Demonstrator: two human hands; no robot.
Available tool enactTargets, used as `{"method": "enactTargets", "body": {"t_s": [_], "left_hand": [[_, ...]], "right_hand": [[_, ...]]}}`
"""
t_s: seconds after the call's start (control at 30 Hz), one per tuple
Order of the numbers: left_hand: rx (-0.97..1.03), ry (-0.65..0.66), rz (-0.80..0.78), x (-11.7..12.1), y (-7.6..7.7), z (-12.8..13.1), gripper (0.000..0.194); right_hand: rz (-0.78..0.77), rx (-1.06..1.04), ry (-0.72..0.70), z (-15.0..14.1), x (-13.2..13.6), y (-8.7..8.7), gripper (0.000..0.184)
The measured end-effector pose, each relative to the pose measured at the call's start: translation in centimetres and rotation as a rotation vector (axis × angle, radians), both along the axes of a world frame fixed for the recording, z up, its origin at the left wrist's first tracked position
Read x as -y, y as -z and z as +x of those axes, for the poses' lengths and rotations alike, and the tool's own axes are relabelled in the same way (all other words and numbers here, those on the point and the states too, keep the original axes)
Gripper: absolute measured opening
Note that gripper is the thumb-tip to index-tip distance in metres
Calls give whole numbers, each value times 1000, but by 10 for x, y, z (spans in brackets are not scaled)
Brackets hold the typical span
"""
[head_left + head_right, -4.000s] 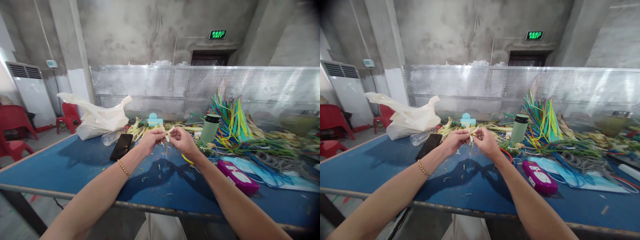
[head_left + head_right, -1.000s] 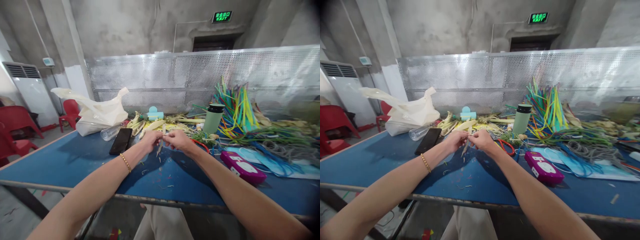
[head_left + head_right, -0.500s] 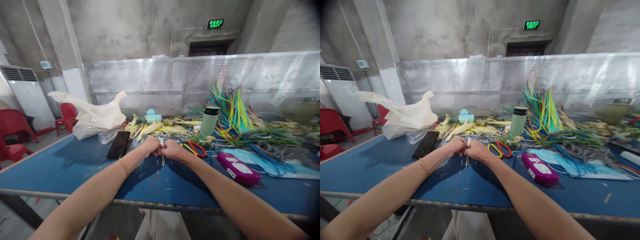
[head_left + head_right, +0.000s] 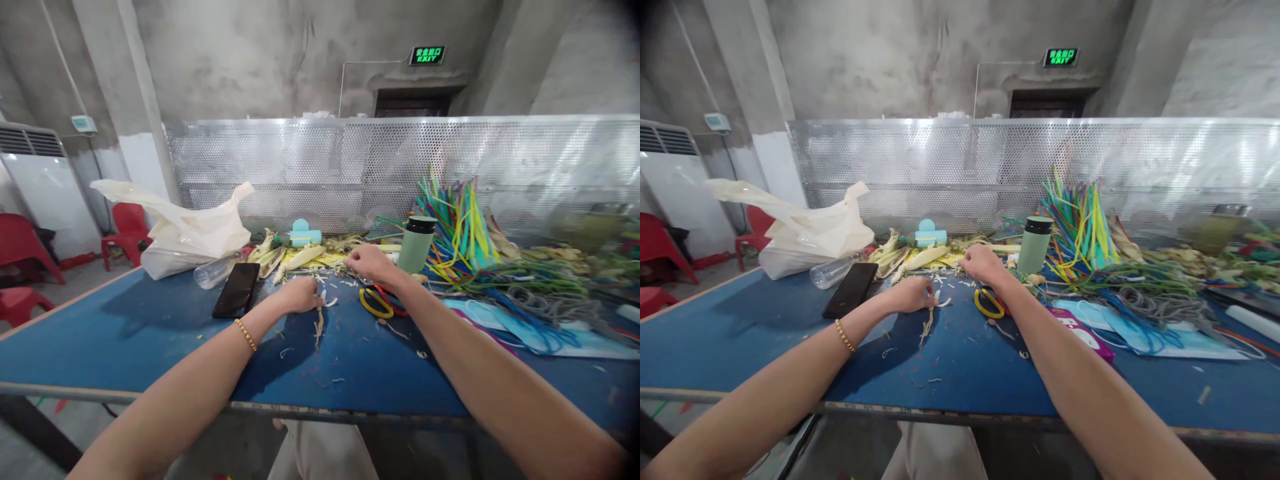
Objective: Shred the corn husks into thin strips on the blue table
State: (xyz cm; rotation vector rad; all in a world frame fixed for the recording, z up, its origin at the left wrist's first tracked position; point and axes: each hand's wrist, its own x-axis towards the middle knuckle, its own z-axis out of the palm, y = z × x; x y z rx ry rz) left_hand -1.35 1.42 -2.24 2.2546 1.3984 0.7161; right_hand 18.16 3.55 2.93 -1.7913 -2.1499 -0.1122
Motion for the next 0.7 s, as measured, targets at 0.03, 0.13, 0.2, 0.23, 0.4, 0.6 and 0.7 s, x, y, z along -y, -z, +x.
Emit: {"method": "enactTargets", "body": {"t_s": [0.03,0.13,0.2,0.23,0.4,0.6,0.7], "left_hand": [[-2,-15,79,3,-1,1,25],[-26,-96,173,11,-5,3,29],[-40,-128,214,13,-6,3,24],[-41,-132,226,12,-6,2,23],[72,-86,255,1,-2,-3,24],[115,-54,226,-3,-2,-4,25],[84,-24,217,-1,-5,-3,19]], "right_hand": [[14,35,46,5,-11,-3,27],[11,87,129,8,-41,0,24],[1,103,177,5,-57,9,26],[-5,101,193,2,-64,15,28],[-14,14,234,3,-96,32,31],[6,-198,196,24,-102,25,14],[29,-354,112,28,-92,17,14]]}}
